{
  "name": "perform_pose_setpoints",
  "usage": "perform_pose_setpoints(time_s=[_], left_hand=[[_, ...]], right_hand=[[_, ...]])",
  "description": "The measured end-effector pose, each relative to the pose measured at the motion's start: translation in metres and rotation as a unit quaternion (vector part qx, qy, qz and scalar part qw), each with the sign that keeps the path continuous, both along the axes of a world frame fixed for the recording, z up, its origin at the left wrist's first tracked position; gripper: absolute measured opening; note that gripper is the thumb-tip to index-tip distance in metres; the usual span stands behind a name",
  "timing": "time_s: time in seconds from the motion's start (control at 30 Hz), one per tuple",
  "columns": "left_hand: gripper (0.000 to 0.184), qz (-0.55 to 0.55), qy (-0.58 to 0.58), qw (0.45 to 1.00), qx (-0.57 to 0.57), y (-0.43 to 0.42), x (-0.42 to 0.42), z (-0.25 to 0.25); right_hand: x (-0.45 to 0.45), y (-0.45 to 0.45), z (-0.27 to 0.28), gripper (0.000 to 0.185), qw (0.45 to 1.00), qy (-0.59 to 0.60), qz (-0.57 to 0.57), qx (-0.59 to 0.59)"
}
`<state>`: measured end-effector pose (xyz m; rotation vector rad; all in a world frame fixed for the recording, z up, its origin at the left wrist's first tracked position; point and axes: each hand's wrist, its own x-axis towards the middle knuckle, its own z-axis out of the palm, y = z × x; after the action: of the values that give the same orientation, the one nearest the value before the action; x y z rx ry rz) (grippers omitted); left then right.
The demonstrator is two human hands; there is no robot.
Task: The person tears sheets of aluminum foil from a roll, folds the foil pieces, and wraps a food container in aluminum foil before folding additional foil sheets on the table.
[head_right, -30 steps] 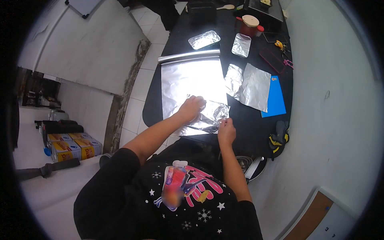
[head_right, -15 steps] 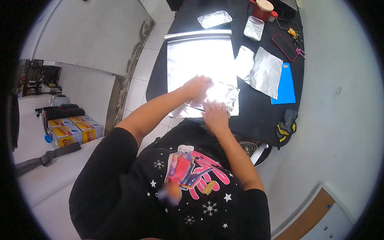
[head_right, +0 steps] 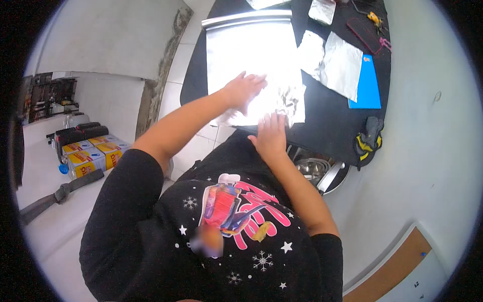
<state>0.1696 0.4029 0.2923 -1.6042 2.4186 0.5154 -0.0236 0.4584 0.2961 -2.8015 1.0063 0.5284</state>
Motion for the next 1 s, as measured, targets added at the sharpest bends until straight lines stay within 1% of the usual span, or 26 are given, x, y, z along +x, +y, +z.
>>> perform_pose_setpoints(time_s=[0.1,0.2,0.3,0.4,0.43,0.47,0.5,0.53,0.6,0.63,0.7,0.73,0.77,0.8,0.87,0.9,1.0], left_hand=[[0.107,-0.003,-0.009,1.000,0.021,-0.002,-0.001,0.006],[0.108,0.011,0.008,1.000,0.026,-0.002,-0.001,-0.002],[0.108,0.005,0.013,1.000,0.016,-0.002,0.002,-0.009],[0.109,0.011,0.023,0.999,0.021,-0.001,0.002,-0.012],[0.109,0.016,0.025,0.999,0.024,-0.003,0.003,-0.014],[0.110,0.019,0.029,0.999,0.029,-0.002,0.005,-0.019],[0.110,0.022,0.034,0.999,0.032,-0.002,0.005,-0.023],[0.110,0.022,0.034,0.999,0.024,-0.001,0.005,-0.033],[0.111,0.022,0.023,0.999,0.012,-0.004,0.005,-0.044],[0.111,0.017,0.013,1.000,0.011,-0.004,0.004,-0.042],[0.111,-0.011,-0.023,0.999,0.023,-0.003,0.002,-0.021],[0.111,-0.004,-0.013,0.999,0.031,-0.003,0.002,-0.014],[0.111,0.001,-0.003,0.999,0.038,-0.004,0.002,-0.008],[0.111,0.006,0.007,0.999,0.047,-0.004,0.001,-0.002],[0.111,-0.003,0.004,1.000,0.028,-0.001,0.001,0.002],[0.111,-0.005,0.003,1.000,0.021,-0.004,0.001,0.002],[0.109,-0.003,0.023,1.000,0.010,-0.002,0.003,-0.001]], right_hand=[[-0.008,0.004,0.003,0.071,0.999,0.037,-0.025,-0.024],[-0.033,0.005,0.010,0.072,0.995,0.045,-0.088,-0.014],[-0.061,0.008,0.017,0.060,0.990,-0.017,-0.133,-0.042],[-0.089,0.004,0.002,0.045,0.949,-0.208,-0.230,-0.047],[-0.092,-0.001,0.004,0.027,0.925,-0.244,-0.286,-0.052],[-0.092,-0.006,-0.001,0.025,0.855,-0.308,-0.404,0.101],[-0.093,-0.012,-0.010,0.023,0.747,-0.362,-0.501,0.246],[-0.096,-0.015,-0.015,0.021,0.605,-0.402,-0.574,0.378],[-0.086,-0.018,-0.016,0.019,0.574,-0.415,-0.584,0.397],[-0.084,-0.020,-0.019,0.019,0.568,-0.402,-0.592,0.407],[-0.080,-0.023,-0.019,0.021,0.552,-0.415,-0.605,0.396],[-0.077,-0.026,-0.019,0.022,0.543,-0.425,-0.610,0.390],[-0.075,-0.029,-0.018,0.026,0.534,-0.445,-0.614,0.374],[-0.074,-0.035,-0.017,0.028,0.545,-0.448,-0.606,0.368],[-0.071,-0.046,-0.012,0.031,0.567,-0.452,-0.589,0.357],[-0.067,-0.053,-0.009,0.034,0.571,-0.434,-0.595,0.364],[-0.070,-0.067,-0.013,0.026,0.579,-0.387,-0.574,0.431]])
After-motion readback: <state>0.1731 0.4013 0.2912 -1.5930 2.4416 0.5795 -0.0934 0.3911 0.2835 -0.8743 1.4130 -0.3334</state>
